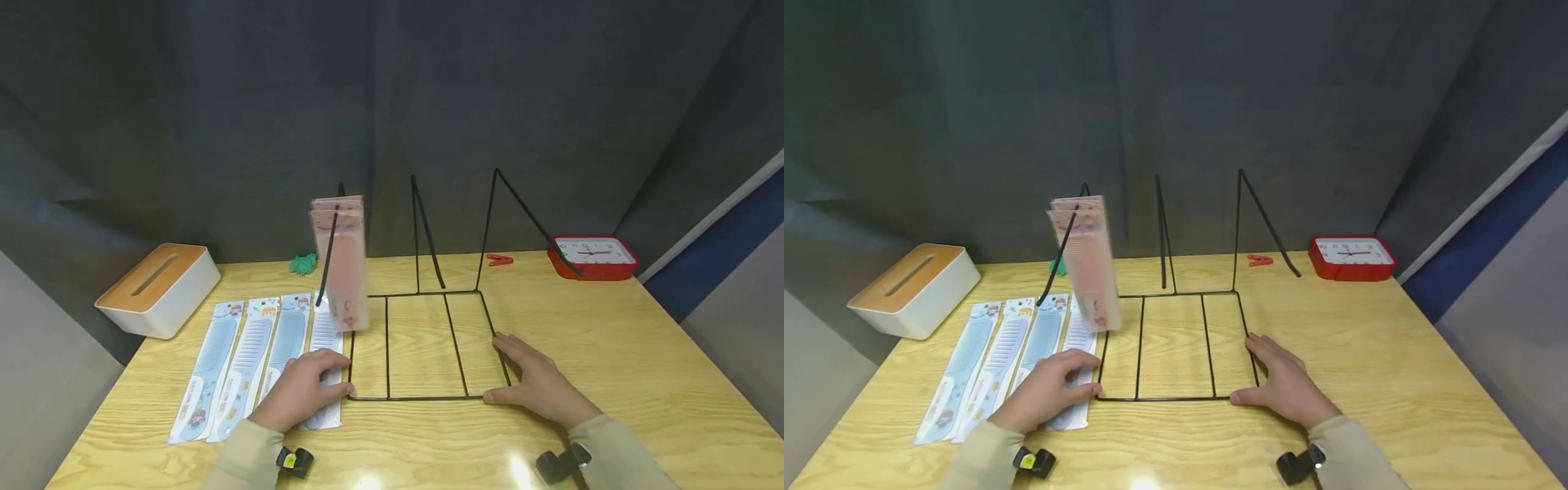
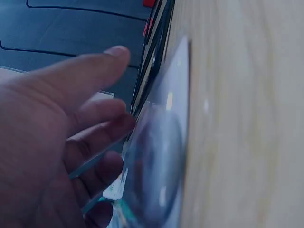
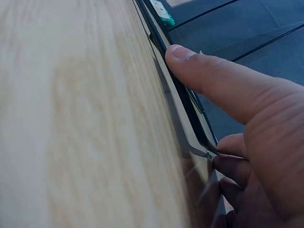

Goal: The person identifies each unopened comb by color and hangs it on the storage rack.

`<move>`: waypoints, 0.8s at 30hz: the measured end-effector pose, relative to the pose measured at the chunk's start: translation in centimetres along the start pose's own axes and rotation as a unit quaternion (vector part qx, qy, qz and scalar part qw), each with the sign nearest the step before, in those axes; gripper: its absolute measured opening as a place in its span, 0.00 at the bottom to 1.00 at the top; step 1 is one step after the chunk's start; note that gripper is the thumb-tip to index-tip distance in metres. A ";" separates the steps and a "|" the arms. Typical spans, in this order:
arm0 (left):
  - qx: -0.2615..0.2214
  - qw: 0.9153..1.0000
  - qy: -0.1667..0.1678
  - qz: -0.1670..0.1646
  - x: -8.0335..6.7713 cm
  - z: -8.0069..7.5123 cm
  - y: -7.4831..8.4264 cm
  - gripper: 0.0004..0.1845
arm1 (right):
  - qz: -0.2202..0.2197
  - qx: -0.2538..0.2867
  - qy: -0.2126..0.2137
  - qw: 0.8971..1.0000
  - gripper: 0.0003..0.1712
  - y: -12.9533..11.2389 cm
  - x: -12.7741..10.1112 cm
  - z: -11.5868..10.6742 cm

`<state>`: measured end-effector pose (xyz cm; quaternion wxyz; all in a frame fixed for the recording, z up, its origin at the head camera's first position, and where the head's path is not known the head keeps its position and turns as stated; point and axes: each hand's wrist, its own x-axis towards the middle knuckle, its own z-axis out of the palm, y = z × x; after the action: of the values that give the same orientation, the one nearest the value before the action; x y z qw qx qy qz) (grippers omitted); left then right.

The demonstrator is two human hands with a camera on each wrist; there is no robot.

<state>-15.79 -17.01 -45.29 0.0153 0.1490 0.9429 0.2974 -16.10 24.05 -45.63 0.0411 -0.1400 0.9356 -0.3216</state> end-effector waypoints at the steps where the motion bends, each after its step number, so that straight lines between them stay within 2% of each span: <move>1: -0.008 1.000 0.003 -0.004 0.0 -0.2 0.0 0.19 | 0.000 0.000 0.000 1.000 0.65 0.0 0.0 0.0; 5: -0.033 0.999 0.016 -0.024 -0.1 -1.0 -0.6 0.07 | -0.003 0.001 0.002 1.000 0.65 -0.2 0.0 0.0; 9: -0.048 0.997 0.036 -0.046 0.1 -2.1 -1.4 0.11 | -0.004 0.003 0.003 1.000 0.65 -0.2 -0.1 0.0; 13: -0.054 0.993 0.077 -0.065 1.1 -3.3 -2.3 0.09 | -0.005 0.004 0.007 1.000 0.64 -0.1 -0.1 -0.2; 15: -0.060 0.990 0.104 -0.075 1.9 -3.7 -2.9 0.08 | -0.008 0.008 0.006 1.000 0.63 0.0 -0.1 -0.1; 18: -0.076 0.985 0.125 -0.094 3.6 -4.3 -4.0 0.10 | -0.010 0.011 0.005 1.000 0.63 0.0 0.0 0.1; 24: -0.135 0.976 0.102 -0.137 7.4 -5.6 -6.1 0.19 | -0.005 0.014 0.011 1.000 0.63 0.0 0.0 0.2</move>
<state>-25.13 -22.75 -43.67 -0.0205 -0.0163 0.9021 0.4308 -16.06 23.98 -45.80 0.0316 -0.1403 0.9306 -0.3367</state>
